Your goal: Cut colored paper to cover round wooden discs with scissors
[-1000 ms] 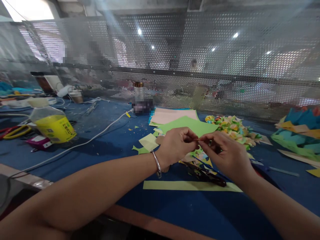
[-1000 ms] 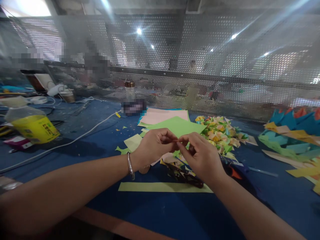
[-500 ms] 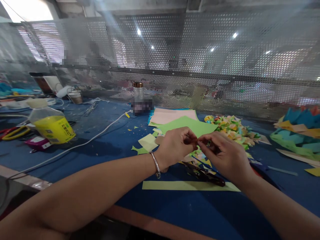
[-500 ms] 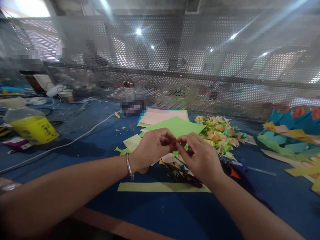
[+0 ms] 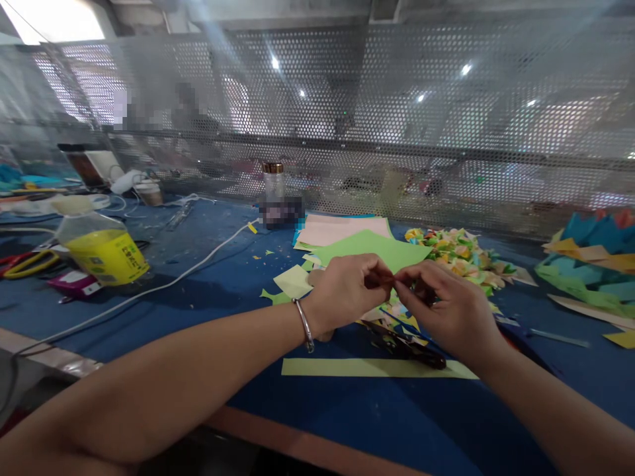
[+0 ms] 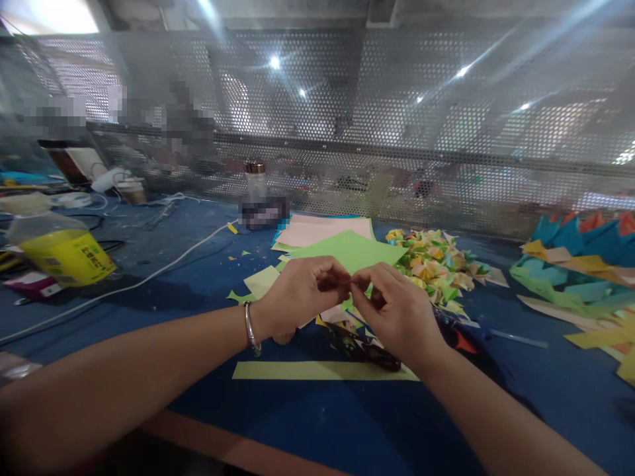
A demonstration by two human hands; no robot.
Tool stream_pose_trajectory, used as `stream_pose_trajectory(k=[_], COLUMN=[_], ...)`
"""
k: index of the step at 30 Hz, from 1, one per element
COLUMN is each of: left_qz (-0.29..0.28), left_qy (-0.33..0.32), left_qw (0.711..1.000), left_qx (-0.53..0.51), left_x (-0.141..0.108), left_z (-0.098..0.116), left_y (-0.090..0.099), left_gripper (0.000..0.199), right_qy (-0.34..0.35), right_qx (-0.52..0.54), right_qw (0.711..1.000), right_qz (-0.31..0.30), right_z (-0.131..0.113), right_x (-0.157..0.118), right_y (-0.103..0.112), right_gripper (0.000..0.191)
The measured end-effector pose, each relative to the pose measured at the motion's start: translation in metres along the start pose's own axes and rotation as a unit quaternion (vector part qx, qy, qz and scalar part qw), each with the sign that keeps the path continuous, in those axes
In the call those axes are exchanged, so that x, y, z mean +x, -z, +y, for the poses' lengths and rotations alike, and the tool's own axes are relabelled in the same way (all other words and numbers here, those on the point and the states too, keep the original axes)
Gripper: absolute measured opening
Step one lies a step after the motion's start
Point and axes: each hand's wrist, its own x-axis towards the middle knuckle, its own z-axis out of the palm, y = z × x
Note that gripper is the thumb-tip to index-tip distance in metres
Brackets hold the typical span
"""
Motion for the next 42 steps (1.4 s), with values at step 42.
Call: stream_pose_trajectory(k=[42], left_qz=[-0.065], left_qy=[-0.028], left_qw=[0.976], left_qx=[0.204], left_x=[0.007], left_z=[-0.01], left_y=[0.008], left_gripper=[0.007], right_qy=[-0.262], right_qx=[0.194], right_qw=[0.94], right_qz=[-0.099], right_z=[0.02], right_x=[0.016], right_y=[0.022], right_gripper=[0.037])
